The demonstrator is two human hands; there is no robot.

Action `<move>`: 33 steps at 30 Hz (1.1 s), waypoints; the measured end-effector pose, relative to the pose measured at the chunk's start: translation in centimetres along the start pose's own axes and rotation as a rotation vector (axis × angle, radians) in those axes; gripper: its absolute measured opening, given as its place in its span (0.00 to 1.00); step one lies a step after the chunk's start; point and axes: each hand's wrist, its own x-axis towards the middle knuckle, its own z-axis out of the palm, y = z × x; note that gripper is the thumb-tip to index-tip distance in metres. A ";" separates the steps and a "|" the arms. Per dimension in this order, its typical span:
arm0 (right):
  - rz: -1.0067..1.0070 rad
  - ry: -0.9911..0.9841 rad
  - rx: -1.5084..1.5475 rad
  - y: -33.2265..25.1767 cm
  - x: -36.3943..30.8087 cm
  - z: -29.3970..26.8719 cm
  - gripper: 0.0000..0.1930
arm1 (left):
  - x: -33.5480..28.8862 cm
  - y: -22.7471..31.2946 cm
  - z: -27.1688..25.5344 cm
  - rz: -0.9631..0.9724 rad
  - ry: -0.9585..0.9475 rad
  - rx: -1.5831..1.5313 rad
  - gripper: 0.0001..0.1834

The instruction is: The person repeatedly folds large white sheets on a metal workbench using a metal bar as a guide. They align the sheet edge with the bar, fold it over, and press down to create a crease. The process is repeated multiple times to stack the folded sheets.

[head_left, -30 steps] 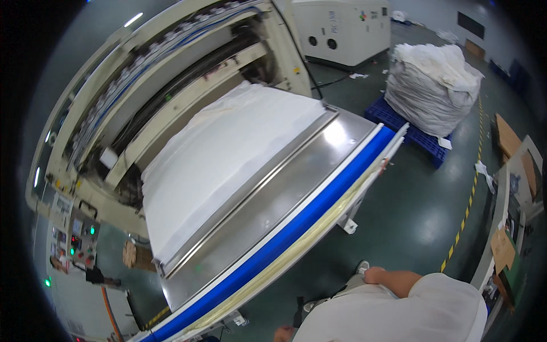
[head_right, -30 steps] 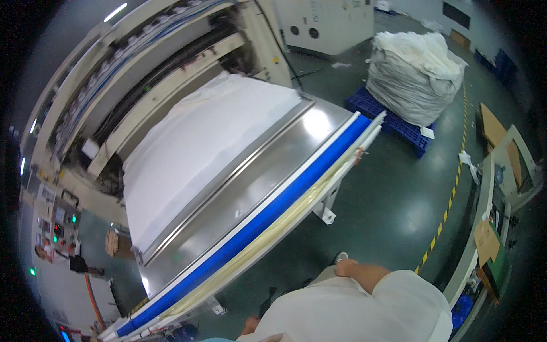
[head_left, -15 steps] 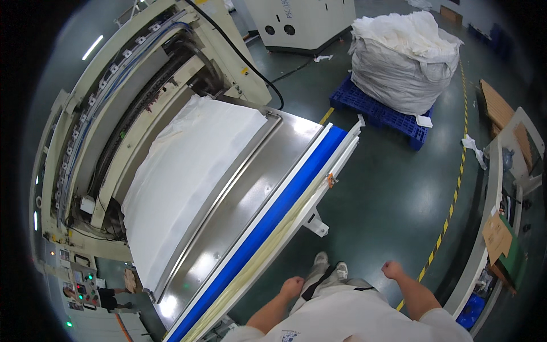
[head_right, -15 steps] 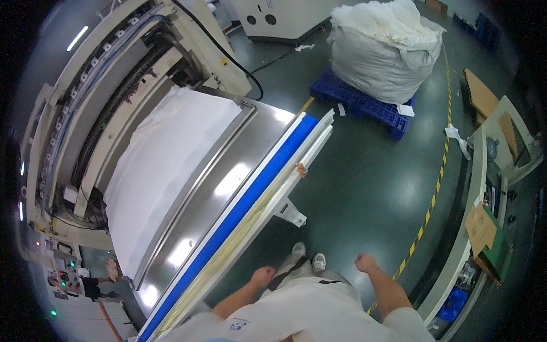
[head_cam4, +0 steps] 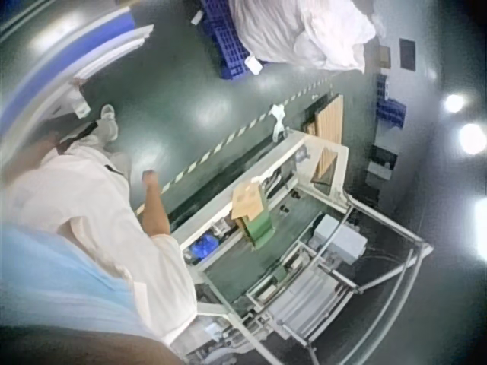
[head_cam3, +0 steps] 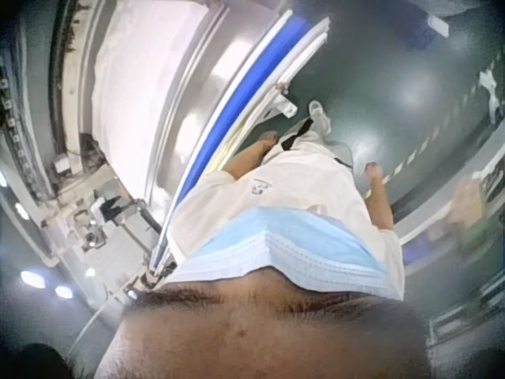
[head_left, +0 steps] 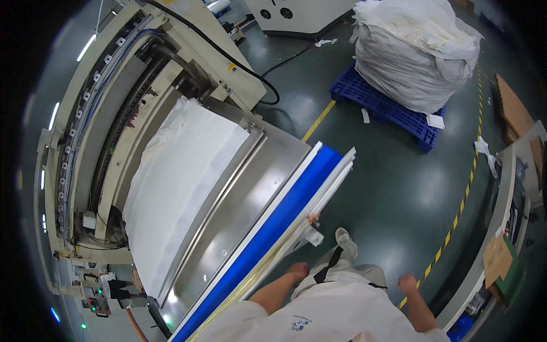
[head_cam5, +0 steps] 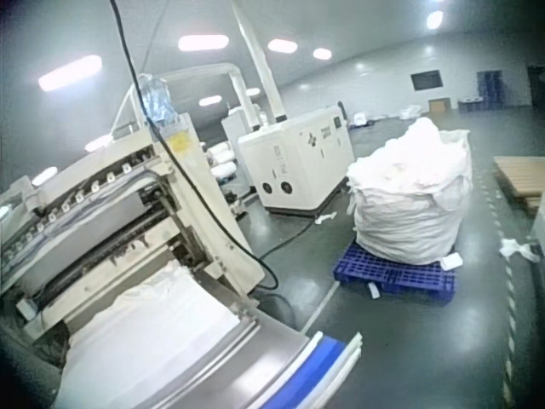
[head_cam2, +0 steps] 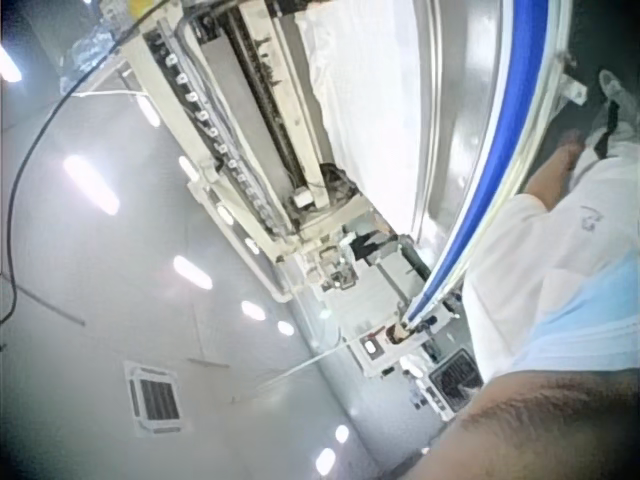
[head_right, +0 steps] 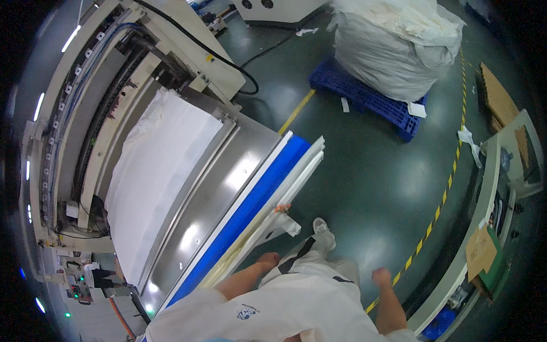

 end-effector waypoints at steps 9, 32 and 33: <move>0.167 -0.061 0.731 3.8 6.7 -1.7 0.12 | 3.4 8.3 -4.6 -0.050 0.076 -0.075 0.13; -0.310 -0.355 -0.077 5.6 31.1 -32.0 0.18 | -3.9 20.5 7.2 -0.254 0.229 -0.477 0.17; -0.356 -0.334 -0.143 4.6 31.5 -31.5 0.18 | -3.5 19.8 8.6 -0.274 0.259 -0.522 0.18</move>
